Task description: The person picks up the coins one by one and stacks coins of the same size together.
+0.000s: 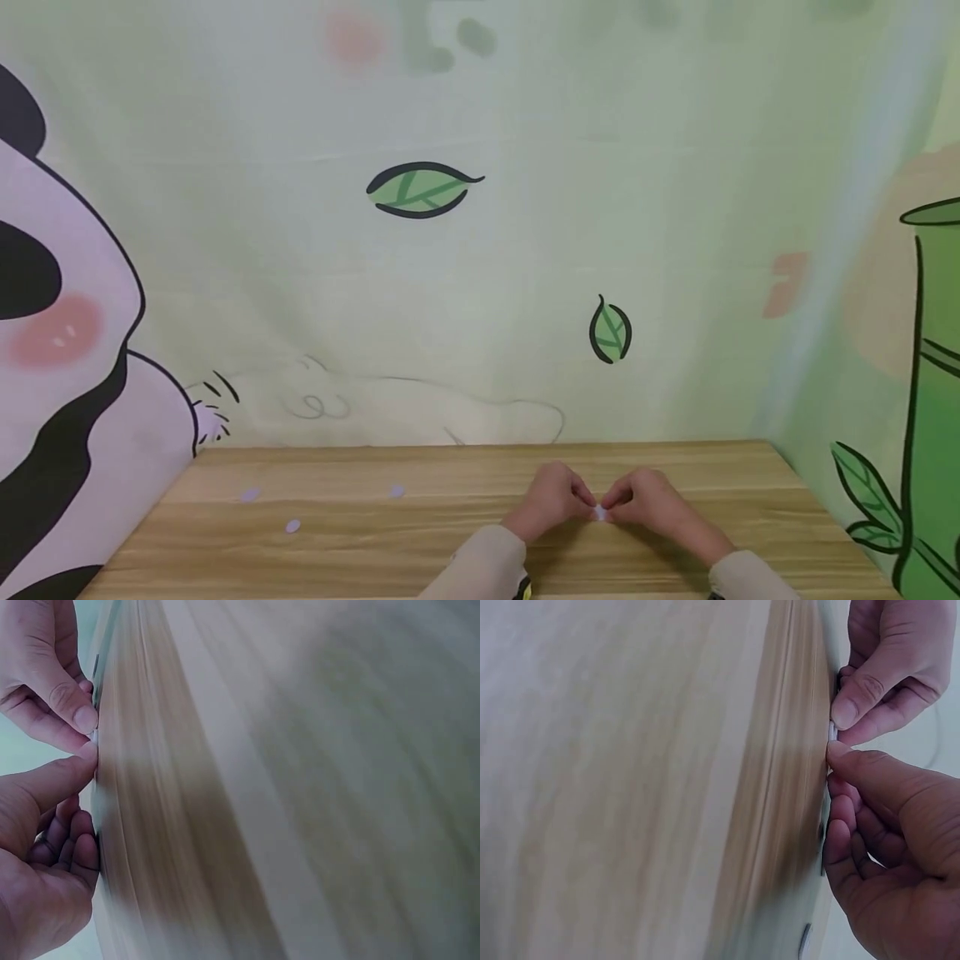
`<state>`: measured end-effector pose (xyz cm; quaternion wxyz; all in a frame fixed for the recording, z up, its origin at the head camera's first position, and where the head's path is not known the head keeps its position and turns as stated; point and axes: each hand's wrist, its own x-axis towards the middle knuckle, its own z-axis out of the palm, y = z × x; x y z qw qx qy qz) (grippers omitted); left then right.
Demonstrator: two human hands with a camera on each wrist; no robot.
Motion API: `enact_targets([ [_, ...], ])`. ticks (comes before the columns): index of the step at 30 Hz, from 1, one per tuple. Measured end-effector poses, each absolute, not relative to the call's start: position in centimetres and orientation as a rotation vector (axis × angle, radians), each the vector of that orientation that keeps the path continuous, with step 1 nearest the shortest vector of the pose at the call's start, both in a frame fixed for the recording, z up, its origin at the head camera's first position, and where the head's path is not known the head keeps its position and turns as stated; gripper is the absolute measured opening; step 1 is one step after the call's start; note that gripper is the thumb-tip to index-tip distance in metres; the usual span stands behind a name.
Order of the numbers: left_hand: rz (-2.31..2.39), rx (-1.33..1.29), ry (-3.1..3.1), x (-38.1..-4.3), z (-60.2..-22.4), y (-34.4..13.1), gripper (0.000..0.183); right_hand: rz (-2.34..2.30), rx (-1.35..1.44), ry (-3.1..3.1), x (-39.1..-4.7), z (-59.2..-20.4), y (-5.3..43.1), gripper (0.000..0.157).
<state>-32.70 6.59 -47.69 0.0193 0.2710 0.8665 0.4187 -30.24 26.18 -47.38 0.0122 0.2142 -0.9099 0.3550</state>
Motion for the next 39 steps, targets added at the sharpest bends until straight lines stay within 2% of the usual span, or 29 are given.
enact_targets([
  [19, 1.284, 0.776, 2.744, -32.5, -47.7, 5.1, 0.013, 1.100, 0.667, -2.773, -30.3, -48.1, 24.6, 0.008],
  [39, 1.238, 0.857, 2.633, -33.3, -47.0, 3.5, 0.012, 1.184, 0.651, -2.822, -30.5, -47.5, 23.6, 0.009],
])
